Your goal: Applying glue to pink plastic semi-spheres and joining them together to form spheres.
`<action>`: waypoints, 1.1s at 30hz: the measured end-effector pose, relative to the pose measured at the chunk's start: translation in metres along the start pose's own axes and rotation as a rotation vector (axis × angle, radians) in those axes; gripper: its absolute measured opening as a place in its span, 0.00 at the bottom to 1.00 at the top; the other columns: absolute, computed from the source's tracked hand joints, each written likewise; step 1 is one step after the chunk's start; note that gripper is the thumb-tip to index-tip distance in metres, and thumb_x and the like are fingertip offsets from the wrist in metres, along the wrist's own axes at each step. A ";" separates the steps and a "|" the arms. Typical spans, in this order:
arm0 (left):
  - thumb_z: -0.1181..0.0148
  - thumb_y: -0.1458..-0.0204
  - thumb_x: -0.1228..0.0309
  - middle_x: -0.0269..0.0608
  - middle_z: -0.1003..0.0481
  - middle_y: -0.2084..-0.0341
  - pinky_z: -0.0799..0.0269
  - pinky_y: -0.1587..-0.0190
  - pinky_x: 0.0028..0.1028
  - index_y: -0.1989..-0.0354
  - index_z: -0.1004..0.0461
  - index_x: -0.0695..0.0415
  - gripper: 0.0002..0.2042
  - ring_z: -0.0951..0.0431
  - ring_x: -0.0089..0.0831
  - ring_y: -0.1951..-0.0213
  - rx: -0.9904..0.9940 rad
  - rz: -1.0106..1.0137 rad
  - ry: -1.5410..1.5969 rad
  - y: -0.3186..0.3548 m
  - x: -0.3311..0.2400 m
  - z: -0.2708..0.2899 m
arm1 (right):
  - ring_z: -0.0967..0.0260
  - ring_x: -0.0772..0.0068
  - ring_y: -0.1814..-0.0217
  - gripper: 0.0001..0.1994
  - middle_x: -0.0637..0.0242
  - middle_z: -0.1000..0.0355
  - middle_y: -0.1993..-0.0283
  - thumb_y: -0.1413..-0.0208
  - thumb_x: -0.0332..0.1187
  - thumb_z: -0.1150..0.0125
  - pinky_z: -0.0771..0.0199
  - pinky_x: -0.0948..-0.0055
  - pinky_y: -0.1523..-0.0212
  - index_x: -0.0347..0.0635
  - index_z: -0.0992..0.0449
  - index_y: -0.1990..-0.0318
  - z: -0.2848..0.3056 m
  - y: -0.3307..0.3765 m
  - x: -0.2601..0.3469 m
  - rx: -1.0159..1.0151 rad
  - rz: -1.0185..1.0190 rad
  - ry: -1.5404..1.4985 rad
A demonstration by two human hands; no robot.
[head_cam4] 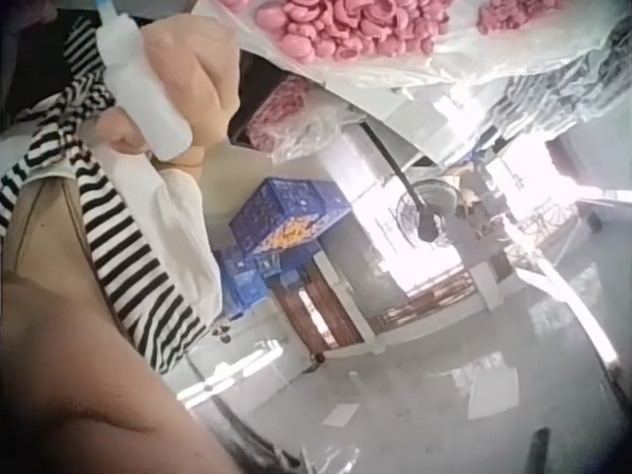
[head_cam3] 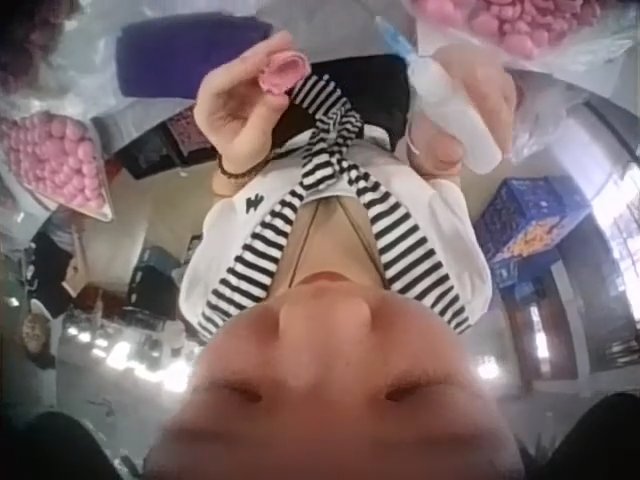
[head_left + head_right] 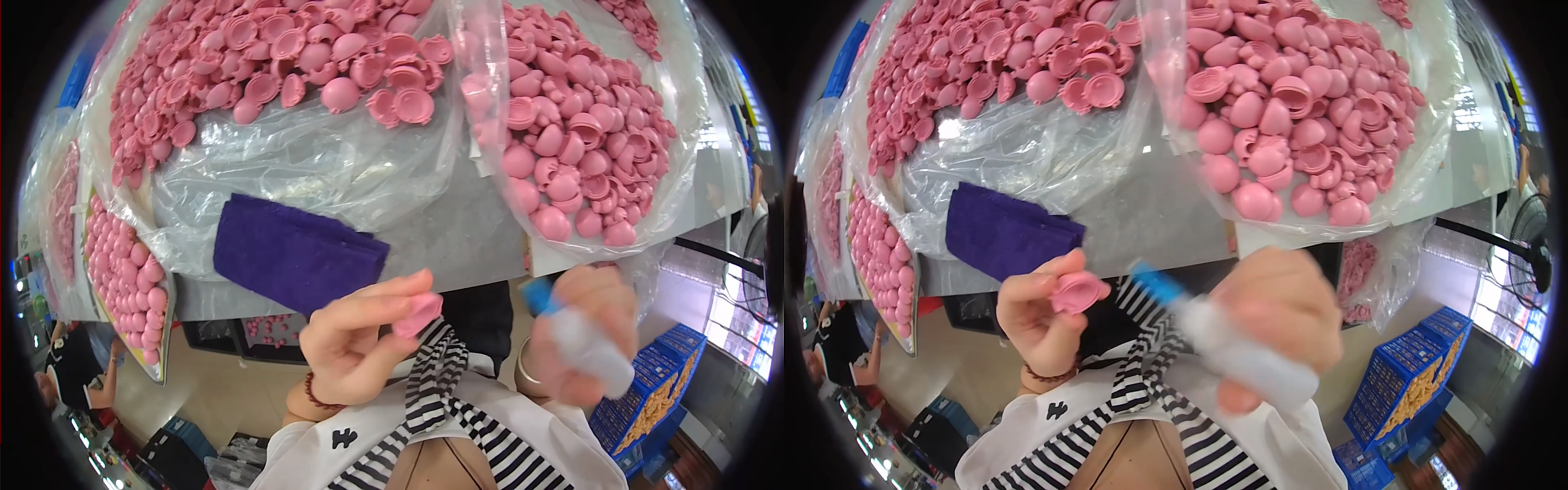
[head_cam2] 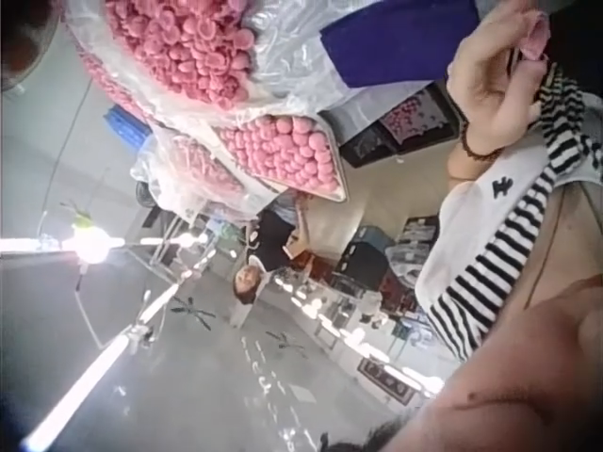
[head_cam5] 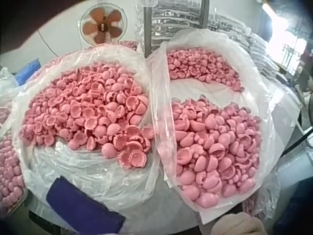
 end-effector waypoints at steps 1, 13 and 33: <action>0.47 0.58 0.88 0.65 0.35 0.55 0.32 0.53 0.35 0.56 0.36 0.68 0.17 0.29 0.43 0.55 0.020 0.042 0.173 -0.002 0.004 -0.003 | 0.39 0.60 0.70 0.33 0.50 0.37 0.63 0.46 0.55 0.60 0.39 0.73 0.76 0.26 0.39 0.53 0.026 0.011 0.015 -0.039 -0.197 0.425; 0.44 0.53 0.74 0.61 0.35 0.54 0.27 0.67 0.28 0.52 0.40 0.61 0.20 0.25 0.38 0.68 0.033 0.488 0.976 0.000 0.024 -0.006 | 0.34 0.73 0.60 0.21 0.60 0.32 0.60 0.53 0.24 0.41 0.34 0.80 0.59 0.29 0.39 0.52 0.257 0.031 -0.080 -0.489 -0.723 0.752; 0.38 0.58 0.76 0.59 0.35 0.56 0.27 0.64 0.27 0.58 0.38 0.64 0.20 0.26 0.31 0.66 0.015 0.313 0.392 -0.009 0.013 -0.011 | 0.38 0.70 0.65 0.24 0.64 0.37 0.62 0.77 0.37 0.27 0.37 0.75 0.66 0.39 0.24 0.65 0.044 -0.019 0.002 0.122 -0.445 0.816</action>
Point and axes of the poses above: each hand's wrist, its own y-axis away from the middle knuckle, its own z-axis out of the back of the hand, x = y × z, the point moved 3 cm from there along -y, towards the middle knuckle
